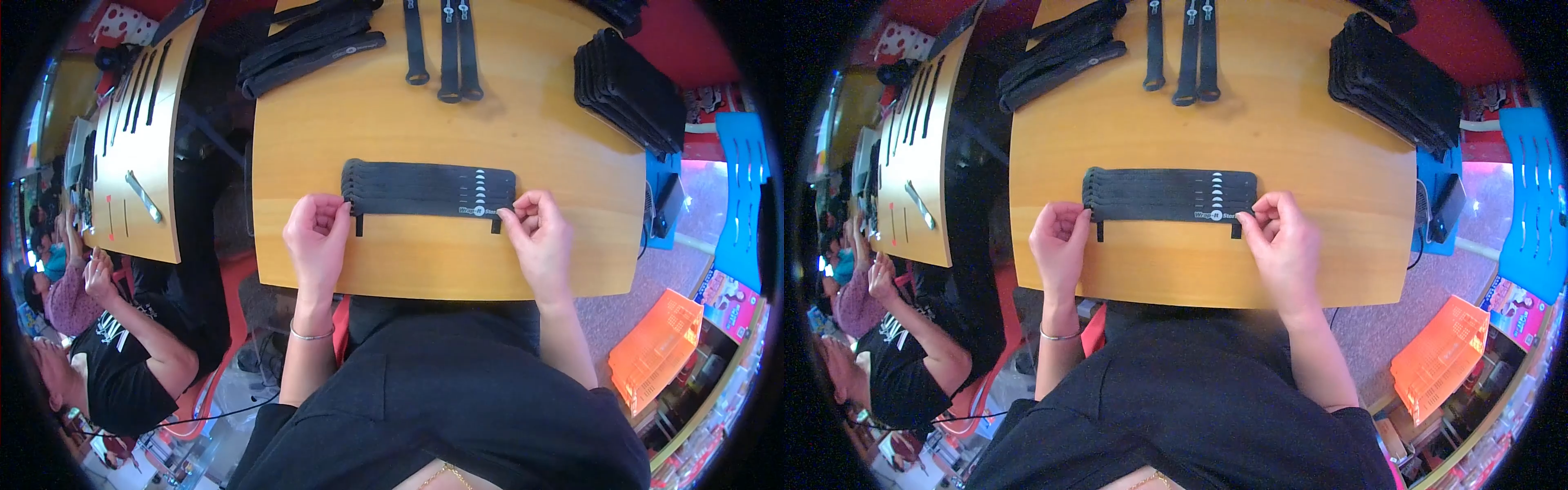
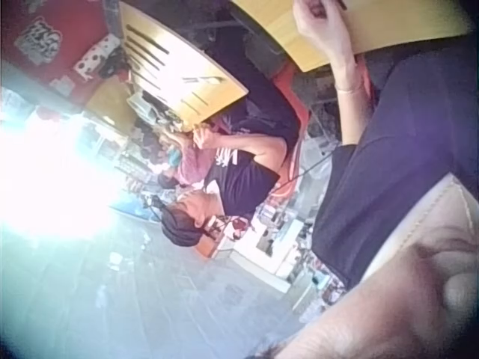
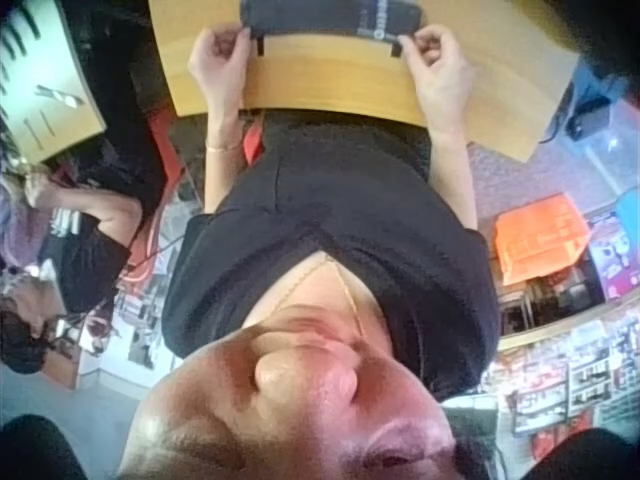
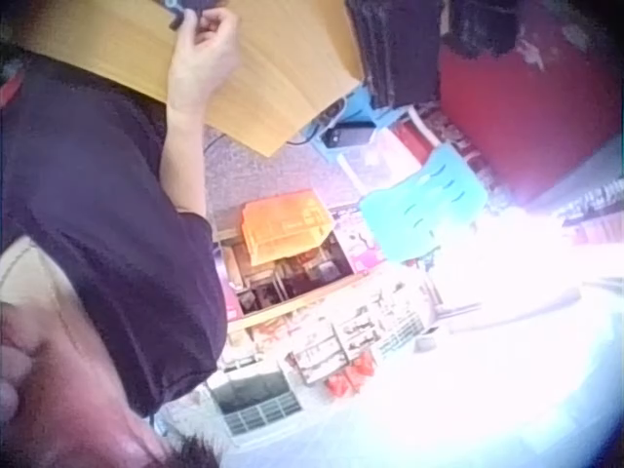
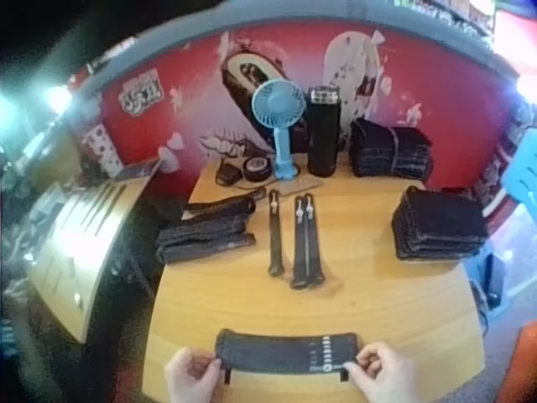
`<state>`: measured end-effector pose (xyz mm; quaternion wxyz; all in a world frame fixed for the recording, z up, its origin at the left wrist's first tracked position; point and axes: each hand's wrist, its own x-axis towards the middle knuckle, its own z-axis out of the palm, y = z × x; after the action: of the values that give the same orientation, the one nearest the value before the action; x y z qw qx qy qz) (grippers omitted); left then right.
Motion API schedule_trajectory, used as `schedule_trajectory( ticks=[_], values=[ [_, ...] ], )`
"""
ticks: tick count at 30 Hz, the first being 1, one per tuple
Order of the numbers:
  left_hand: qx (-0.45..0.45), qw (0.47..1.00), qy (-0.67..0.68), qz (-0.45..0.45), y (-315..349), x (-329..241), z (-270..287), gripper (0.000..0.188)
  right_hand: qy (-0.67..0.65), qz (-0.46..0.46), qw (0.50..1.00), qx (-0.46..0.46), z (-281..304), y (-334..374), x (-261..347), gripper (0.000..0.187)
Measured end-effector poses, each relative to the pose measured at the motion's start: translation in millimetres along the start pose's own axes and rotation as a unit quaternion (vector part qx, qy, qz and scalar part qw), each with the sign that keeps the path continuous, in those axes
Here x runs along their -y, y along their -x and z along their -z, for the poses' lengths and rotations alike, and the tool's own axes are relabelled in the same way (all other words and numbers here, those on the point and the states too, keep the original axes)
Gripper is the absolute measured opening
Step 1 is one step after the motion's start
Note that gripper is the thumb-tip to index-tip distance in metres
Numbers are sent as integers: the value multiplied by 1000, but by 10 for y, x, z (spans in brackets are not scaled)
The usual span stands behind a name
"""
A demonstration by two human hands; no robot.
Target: The recorder is sorting and stacking black fabric straps onto a mounting jig on a table.
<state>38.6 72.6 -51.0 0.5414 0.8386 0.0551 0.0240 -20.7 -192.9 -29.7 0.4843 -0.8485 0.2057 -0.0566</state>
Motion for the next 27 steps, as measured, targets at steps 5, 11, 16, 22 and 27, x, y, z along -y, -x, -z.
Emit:
schedule_trajectory(
  ticks=[5,11,16,22,27],
  values=[
    [-6,1000,-8,-8,13,-20,-6,7,4,-1,1000,7,1,12,-7,22],
    [-12,998,-30,-56,23,-6,0,8,53,70,996,-16,27,-5,7,24],
    [-16,963,-179,-202,123,-251,28,20,-102,20,994,-20,44,-9,-146,17],
    [210,884,-276,-314,369,-537,-285,65,-109,70,991,15,148,77,-54,9],
    [248,845,-345,-324,411,-642,-538,74,-185,19,982,24,197,109,-54,9]
  ],
)
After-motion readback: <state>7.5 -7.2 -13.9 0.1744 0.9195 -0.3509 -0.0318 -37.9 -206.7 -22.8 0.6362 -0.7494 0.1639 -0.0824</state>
